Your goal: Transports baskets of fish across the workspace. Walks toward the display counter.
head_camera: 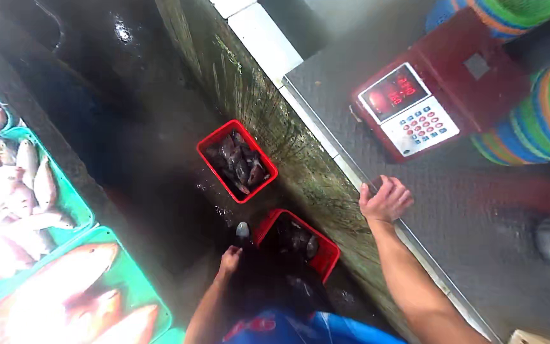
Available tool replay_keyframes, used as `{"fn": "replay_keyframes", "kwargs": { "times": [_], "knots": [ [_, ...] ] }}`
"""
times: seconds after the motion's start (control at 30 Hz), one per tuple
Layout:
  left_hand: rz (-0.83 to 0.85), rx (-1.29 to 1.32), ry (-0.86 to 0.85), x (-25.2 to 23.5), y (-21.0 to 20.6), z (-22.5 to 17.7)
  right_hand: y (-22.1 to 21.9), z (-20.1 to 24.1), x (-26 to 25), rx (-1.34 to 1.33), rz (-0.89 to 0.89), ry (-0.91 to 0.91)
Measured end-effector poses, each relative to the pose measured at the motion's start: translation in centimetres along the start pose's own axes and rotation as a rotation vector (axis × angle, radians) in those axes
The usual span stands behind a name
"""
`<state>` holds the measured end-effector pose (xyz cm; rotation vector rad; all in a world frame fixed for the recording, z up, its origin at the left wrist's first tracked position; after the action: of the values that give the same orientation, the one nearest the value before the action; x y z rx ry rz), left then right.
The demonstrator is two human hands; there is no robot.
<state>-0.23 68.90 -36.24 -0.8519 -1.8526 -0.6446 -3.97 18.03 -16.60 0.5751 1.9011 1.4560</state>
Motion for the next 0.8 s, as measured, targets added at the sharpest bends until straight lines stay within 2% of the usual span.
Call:
{"fn": "replay_keyframes", "kwargs": {
  "times": [0.17, 0.23, 0.4, 0.6, 0.7, 0.8],
  "knots": [
    [0.018, -0.353, -0.054, 5.2, 0.4, -3.7, 0.2, 0.0, -0.2, -0.013, -0.033, 0.005],
    [-0.004, -0.416, -0.106, 8.2, 1.3, -4.9, 0.3, -0.1, 0.4, -0.022, -0.007, -0.004],
    [-0.103, -0.088, -0.406, 14.0, 4.7, -9.8, -0.8, -0.5, 0.3, -0.039, 0.032, -0.045],
    [-0.07, -0.181, -0.637, 17.8, 8.3, -15.7, -0.4, -0.3, 0.0, -0.076, 0.055, -0.054],
    [-0.096, -0.136, -0.659, 18.1, 11.1, -16.3, -1.0, -0.8, 0.0, -0.055, 0.027, -0.064],
    [-0.134, -0.058, -0.604, 16.5, 14.4, -16.2, -0.8, -0.6, -0.2, -0.048, 0.033, -0.079]
  ]
}}
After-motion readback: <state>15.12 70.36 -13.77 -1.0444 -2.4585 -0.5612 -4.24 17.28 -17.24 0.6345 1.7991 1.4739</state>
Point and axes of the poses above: each hand's wrist, its own x-axis away from the middle knuckle, its own y-axis out of the back of the hand, z = x × y, the point moved 1 cm from there along -x, towards the middle knuckle, and after that the axes turned 8 degrees about z, right-handed, at the moved point
